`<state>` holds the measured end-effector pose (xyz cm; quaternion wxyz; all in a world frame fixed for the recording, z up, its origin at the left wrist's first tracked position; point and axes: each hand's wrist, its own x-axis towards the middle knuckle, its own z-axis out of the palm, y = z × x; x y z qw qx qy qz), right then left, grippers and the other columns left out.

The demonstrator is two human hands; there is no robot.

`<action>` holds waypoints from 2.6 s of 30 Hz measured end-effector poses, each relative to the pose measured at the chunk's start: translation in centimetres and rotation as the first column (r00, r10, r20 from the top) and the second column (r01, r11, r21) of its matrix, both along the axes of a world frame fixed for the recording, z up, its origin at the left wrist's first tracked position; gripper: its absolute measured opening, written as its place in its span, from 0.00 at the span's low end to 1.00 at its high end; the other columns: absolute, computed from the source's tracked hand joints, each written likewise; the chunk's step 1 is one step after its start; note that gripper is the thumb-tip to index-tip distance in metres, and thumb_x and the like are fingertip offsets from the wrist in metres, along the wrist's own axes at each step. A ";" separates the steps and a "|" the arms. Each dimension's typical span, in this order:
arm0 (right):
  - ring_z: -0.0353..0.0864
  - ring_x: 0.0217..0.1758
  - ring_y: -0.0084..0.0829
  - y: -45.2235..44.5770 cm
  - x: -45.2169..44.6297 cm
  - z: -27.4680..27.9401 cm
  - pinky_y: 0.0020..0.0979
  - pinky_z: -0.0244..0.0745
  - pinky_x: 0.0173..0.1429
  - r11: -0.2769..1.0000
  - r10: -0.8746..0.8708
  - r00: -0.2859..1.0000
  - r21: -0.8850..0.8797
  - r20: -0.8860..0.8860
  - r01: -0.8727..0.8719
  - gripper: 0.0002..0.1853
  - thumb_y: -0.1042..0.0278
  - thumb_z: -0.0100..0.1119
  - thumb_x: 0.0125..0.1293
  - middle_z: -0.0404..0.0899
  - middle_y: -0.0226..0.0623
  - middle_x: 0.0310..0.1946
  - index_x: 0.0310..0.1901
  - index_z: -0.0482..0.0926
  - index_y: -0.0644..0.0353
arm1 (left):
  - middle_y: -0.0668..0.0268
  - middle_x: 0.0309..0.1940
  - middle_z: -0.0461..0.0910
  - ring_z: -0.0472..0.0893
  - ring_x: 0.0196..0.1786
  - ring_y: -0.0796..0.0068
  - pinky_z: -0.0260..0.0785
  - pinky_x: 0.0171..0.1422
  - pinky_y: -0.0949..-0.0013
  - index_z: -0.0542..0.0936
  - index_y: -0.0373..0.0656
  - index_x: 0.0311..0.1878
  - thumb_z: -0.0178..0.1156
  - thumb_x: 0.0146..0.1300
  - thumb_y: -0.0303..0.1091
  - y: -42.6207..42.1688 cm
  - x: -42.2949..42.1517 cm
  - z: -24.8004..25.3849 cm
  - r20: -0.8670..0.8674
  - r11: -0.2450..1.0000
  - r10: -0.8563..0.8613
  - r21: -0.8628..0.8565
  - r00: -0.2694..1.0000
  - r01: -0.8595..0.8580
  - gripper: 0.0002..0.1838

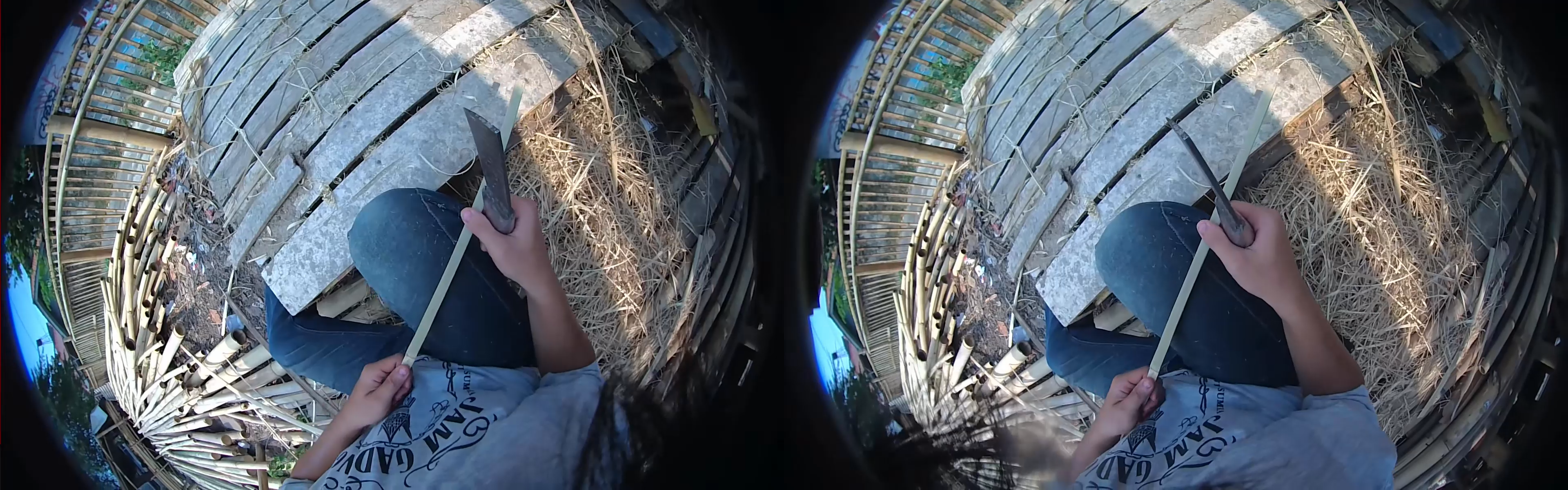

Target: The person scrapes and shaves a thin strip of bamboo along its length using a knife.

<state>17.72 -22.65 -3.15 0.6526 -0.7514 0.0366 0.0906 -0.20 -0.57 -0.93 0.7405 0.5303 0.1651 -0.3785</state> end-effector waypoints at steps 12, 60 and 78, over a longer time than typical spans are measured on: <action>0.57 0.21 0.12 -0.3 0.0 -1.4 0.23 0.51 0.25 0.997 0.056 0.998 0.049 -0.014 -0.055 0.15 0.62 0.64 0.62 0.61 0.18 0.15 0.23 0.75 0.62 | 0.76 0.17 0.54 0.51 0.17 0.87 0.42 0.18 0.79 0.58 0.49 0.26 0.38 0.69 0.65 0.7 0.2 0.5 -0.315 0.954 -0.095 -0.298 0.944 -0.003 0.28; 0.66 0.10 0.17 -6.5 6.4 6.8 0.20 0.63 0.13 0.969 0.101 0.945 -0.184 -0.311 -0.164 0.24 0.47 0.44 0.73 0.68 0.27 0.12 0.29 0.71 0.61 | 0.50 0.14 0.72 0.76 0.20 0.46 0.66 0.24 0.51 0.69 0.38 0.33 0.54 0.65 0.30 2.2 -0.1 1.8 0.179 0.462 -0.493 0.883 0.851 0.082 0.08; 0.65 0.09 0.18 -7.7 3.7 5.3 0.22 0.63 0.12 0.987 0.157 0.885 0.111 -0.437 -0.121 0.24 0.47 0.41 0.73 0.67 0.27 0.12 0.28 0.69 0.60 | 0.50 0.13 0.72 0.75 0.20 0.45 0.65 0.25 0.51 0.70 0.37 0.33 0.55 0.64 0.30 2.9 0.3 1.7 0.248 0.492 -0.478 0.871 0.843 0.022 0.08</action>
